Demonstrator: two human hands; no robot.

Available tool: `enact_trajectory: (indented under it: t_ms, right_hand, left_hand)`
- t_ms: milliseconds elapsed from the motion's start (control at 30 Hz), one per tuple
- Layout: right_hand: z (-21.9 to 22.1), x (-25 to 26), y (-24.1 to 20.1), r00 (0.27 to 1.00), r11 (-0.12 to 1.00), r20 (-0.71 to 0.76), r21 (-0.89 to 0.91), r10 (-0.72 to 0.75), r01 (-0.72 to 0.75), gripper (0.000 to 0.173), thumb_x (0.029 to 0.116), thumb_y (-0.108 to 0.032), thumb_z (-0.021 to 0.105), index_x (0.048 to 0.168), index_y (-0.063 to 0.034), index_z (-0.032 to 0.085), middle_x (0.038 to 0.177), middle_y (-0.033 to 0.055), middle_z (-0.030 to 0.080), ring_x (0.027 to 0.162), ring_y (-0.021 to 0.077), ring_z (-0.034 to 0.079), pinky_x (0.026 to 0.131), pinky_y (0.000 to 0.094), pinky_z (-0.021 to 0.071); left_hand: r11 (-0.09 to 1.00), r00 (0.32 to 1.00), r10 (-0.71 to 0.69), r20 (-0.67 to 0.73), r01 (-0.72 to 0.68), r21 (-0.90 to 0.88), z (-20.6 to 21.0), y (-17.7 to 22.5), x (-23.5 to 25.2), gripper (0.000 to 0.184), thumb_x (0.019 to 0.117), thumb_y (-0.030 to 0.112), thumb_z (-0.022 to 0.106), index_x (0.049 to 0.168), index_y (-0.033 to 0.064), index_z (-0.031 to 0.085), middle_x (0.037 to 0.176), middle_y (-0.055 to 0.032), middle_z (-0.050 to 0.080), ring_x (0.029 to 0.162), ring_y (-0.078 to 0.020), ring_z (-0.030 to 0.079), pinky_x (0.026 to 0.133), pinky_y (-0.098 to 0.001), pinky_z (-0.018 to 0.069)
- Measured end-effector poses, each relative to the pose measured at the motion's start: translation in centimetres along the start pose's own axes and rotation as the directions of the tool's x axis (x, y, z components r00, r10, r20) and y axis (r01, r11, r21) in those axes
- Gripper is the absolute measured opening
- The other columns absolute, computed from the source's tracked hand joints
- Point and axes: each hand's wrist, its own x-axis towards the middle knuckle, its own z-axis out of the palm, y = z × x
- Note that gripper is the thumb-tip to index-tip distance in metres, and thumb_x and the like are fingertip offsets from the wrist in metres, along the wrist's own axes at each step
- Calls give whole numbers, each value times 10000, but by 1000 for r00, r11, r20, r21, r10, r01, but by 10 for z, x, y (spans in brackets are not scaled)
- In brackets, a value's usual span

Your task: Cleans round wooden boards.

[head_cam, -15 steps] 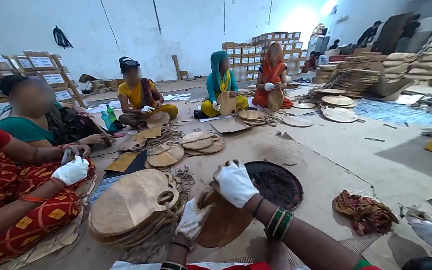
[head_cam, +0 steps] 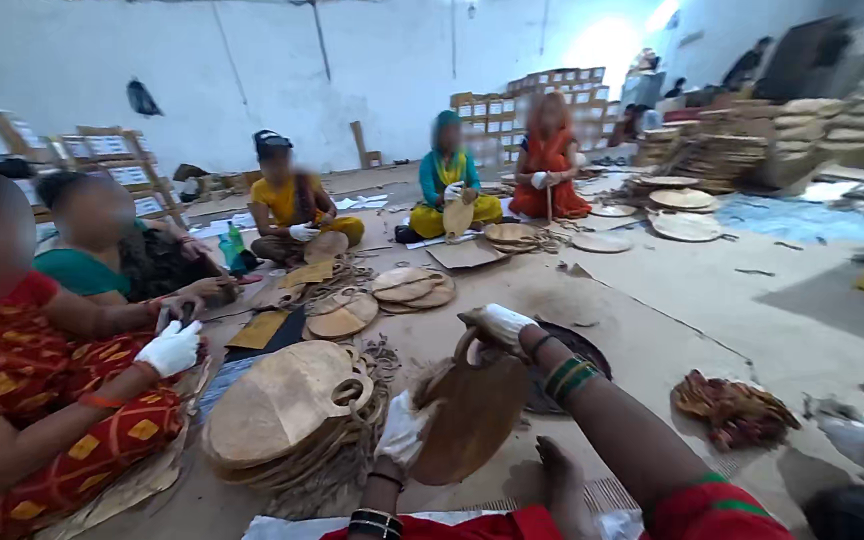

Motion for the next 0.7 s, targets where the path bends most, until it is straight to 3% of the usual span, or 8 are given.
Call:
enact_trajectory:
  t_ms: [100,167,233,300,333,367,467,700]
  right_hand:
    - [2,-3,2,979,970,-86,175,187,-170,337,1102,-277,434,1094,-61,692,861,109,677,769,234,660,757,453,548]
    - [8,-8,11,882,902,-211,196,422,-385,399,1068,-390,451,1112,-108,730,1006,146,732,957,335,702,839,596,545]
    - [21,-30,22,740,800,-307,285,598,-527,465,1064,-478,425,1139,-133,727,1086,155,736,1061,368,689,878,635,515]
    - [50,-61,31,689,716,-232,379,687,-587,463,1091,-417,415,1280,-81,671,1238,210,687,1197,406,631,993,633,473]
    - [72,-78,33,694,678,-149,432,704,-595,435,1103,-328,430,1363,-30,612,1326,264,628,1266,450,574,1058,646,410]
    - [98,-84,39,666,675,-219,471,713,-568,381,1075,-306,490,1284,-37,662,1236,258,671,1178,445,629,1001,654,464]
    - [127,-82,26,639,667,-291,564,712,-487,347,1028,-397,563,1294,-218,696,1247,85,713,1179,279,666,1028,559,507]
    - [128,-49,-39,712,856,-489,395,504,-334,545,964,-364,645,1476,-195,567,1496,88,561,1394,279,515,1124,501,451]
  left_hand:
    - [995,994,80,-68,-84,-50,2,6,-1,417,985,247,678,1368,95,617,1285,-109,682,1171,-204,653,1028,-421,516]
    - [986,988,90,-126,-106,-125,-1,16,-1,399,937,187,724,1308,59,650,1184,-82,722,1092,-119,682,998,-323,540]
    - [978,981,60,-183,-94,-184,-5,-2,5,439,918,188,744,1314,30,640,1193,-84,722,1106,-98,680,1006,-287,546]
    - [984,975,-4,-224,-37,-175,-12,-17,7,516,924,214,742,1377,14,596,1285,-121,685,1186,-137,650,1048,-316,515]
    - [983,970,-39,-240,-6,-184,-14,-18,4,541,926,198,737,1399,-4,571,1321,-151,661,1214,-171,635,1058,-334,499]
    - [979,962,-81,-260,28,-202,-16,-12,2,548,914,170,743,1396,-20,565,1320,-166,656,1207,-181,632,1042,-320,501]
    - [967,966,-131,-223,75,-242,-20,23,-8,469,962,88,675,1379,-79,543,1329,-225,624,1222,-238,590,1048,-341,458]
    - [980,974,-10,-225,-35,-194,-10,-3,10,492,913,148,740,1360,-3,599,1264,-117,693,1157,-105,658,1012,-261,531]
